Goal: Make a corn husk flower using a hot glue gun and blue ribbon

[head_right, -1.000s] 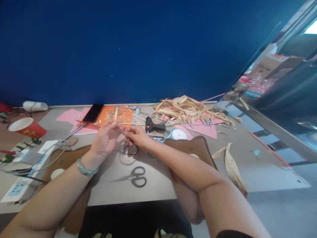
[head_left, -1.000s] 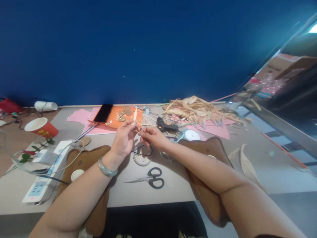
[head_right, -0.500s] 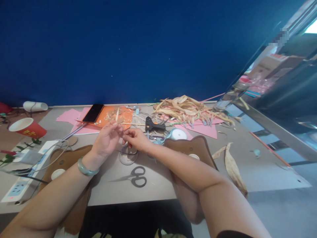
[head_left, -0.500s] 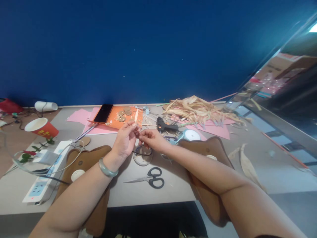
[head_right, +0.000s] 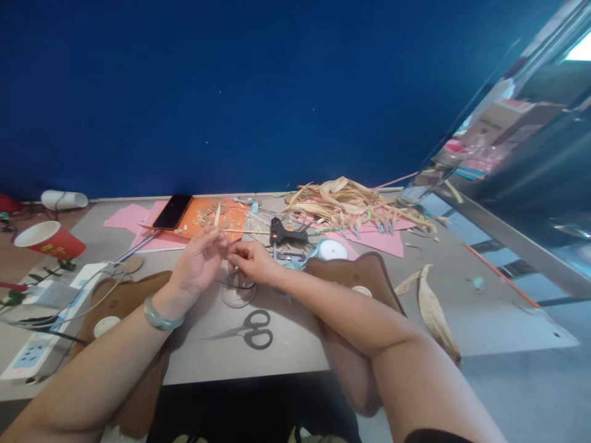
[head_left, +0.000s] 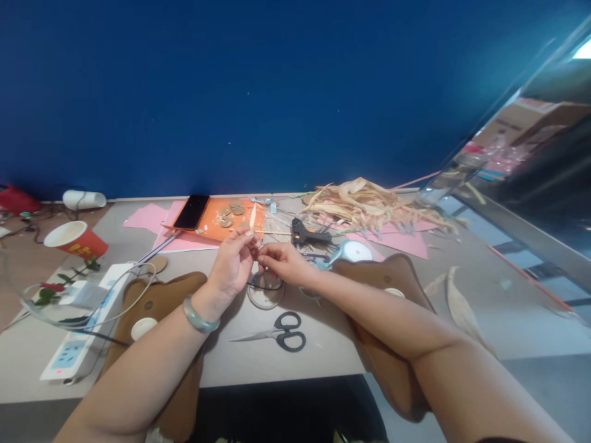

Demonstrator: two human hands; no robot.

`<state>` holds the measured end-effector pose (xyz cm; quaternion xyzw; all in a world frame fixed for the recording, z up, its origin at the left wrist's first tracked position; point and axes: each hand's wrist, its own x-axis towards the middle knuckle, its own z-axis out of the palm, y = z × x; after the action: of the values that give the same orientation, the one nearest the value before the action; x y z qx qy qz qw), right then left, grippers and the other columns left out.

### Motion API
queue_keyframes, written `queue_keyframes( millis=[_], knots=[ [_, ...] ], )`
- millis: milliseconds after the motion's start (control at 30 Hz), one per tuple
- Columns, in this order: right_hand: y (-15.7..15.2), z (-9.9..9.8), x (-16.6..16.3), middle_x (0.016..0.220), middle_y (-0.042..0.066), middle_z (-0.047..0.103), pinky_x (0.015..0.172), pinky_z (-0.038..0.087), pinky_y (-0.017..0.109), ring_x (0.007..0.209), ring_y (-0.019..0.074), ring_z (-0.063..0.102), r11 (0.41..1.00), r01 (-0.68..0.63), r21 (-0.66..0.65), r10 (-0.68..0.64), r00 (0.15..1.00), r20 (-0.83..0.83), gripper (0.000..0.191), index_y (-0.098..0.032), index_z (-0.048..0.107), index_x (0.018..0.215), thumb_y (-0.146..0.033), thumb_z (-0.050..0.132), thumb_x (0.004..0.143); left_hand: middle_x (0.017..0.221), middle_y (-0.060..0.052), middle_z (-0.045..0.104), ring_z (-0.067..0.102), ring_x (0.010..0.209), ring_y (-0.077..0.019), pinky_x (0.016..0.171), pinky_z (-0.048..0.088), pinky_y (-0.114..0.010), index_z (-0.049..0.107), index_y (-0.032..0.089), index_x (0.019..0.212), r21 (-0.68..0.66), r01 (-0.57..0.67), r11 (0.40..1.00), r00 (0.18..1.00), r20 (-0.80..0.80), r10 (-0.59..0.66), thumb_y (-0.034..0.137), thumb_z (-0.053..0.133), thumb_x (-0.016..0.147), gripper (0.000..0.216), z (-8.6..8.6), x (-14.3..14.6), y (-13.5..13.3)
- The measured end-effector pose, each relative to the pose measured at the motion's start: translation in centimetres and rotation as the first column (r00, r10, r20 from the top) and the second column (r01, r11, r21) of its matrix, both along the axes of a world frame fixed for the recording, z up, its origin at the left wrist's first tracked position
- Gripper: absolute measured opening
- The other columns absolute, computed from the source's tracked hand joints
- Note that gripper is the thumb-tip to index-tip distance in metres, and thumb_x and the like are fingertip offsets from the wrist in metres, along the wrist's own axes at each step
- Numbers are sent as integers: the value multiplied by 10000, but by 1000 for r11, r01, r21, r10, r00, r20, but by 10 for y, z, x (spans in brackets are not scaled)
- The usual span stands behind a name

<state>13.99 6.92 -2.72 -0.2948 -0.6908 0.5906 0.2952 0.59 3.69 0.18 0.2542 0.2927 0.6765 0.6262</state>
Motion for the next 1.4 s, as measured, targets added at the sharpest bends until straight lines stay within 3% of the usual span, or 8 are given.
queue_keyframes(
  millis=[267,500,733,1400],
  knots=[
    [2,5,-2,600,-33,617,388,337,173,376,44,440,990,93,-103,-99,994,-51,198,-148,590,796,-344,614,811,646,11,584,568,652,-104,722,471,-262,593,161,676,33,-77,997,997,25,76,135,655,724,83,2,-11,7],
    [7,5,0,605,-27,645,414,349,165,386,38,477,969,100,-227,-128,986,-111,220,-138,580,777,-340,667,765,638,11,592,586,669,-120,789,491,-321,583,171,669,32,-22,999,1000,7,21,166,665,725,99,2,-11,5],
    [10,0,-1,592,-27,649,419,368,170,389,43,492,963,103,-249,-133,985,-107,232,-139,583,761,-339,694,729,645,11,590,593,693,-121,843,472,-311,580,174,669,25,0,1000,1000,-18,1,171,658,727,98,0,-8,3],
    [8,1,-2,554,-37,628,411,363,167,376,41,474,964,103,-244,-132,986,-103,188,-146,566,727,-308,661,739,631,3,595,596,723,-121,800,462,-266,576,162,658,22,7,1000,1000,-26,-6,170,669,724,114,-3,-5,3]
  ],
)
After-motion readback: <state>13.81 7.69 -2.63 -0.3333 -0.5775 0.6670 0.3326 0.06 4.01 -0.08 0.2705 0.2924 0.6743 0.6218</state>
